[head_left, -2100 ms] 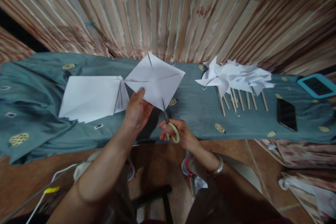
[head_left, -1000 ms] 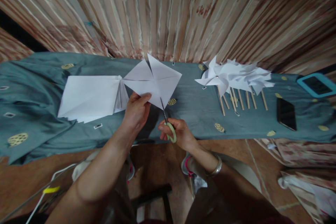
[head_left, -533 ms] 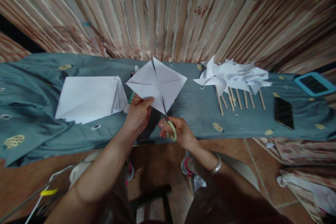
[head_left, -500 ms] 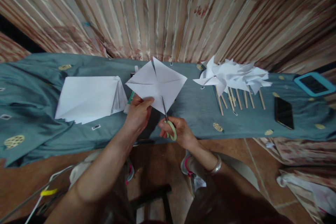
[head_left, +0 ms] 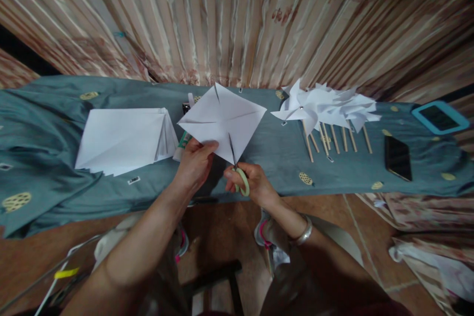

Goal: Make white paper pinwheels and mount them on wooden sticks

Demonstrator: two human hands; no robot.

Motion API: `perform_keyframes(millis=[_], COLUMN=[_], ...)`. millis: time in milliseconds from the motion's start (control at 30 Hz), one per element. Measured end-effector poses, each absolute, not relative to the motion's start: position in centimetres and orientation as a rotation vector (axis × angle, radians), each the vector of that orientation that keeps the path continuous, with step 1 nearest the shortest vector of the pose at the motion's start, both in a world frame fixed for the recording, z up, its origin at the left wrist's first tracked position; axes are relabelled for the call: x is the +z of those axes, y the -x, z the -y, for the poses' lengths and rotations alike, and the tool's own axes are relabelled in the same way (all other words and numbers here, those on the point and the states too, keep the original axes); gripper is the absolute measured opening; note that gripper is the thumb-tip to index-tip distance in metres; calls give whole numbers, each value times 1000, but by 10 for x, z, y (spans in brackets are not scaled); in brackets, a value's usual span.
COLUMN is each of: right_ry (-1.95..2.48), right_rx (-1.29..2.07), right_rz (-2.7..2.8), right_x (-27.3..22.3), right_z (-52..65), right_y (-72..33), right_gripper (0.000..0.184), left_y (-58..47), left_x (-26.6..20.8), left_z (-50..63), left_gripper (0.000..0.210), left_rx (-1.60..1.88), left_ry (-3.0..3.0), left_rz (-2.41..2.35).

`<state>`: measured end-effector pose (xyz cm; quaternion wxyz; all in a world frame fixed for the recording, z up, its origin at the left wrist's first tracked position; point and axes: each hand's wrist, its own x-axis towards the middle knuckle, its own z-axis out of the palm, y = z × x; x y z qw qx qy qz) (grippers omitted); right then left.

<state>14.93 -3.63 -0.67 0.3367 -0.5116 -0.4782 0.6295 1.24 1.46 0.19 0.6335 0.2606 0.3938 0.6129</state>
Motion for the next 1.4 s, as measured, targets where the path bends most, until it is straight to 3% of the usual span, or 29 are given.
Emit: perform_keyframes(millis=[267,800,1400], right_ry=[1361,1397,1383], right_rx=[1598,1597,1567], right_rz=[1241,1267,1255], right_x=[-5,-5,-9], right_z=[35,30,29], right_y=[-151,-154,-153], right_gripper=[41,47,47], left_y=[-14,-12,-14], left_x=[6,4,4], left_z=[-12,-9,-9], left_gripper=[32,14,18], left_rx=[1385,1313,1317], left_ry=[-592,-651,-646], left_rz=[-890,-899,-917])
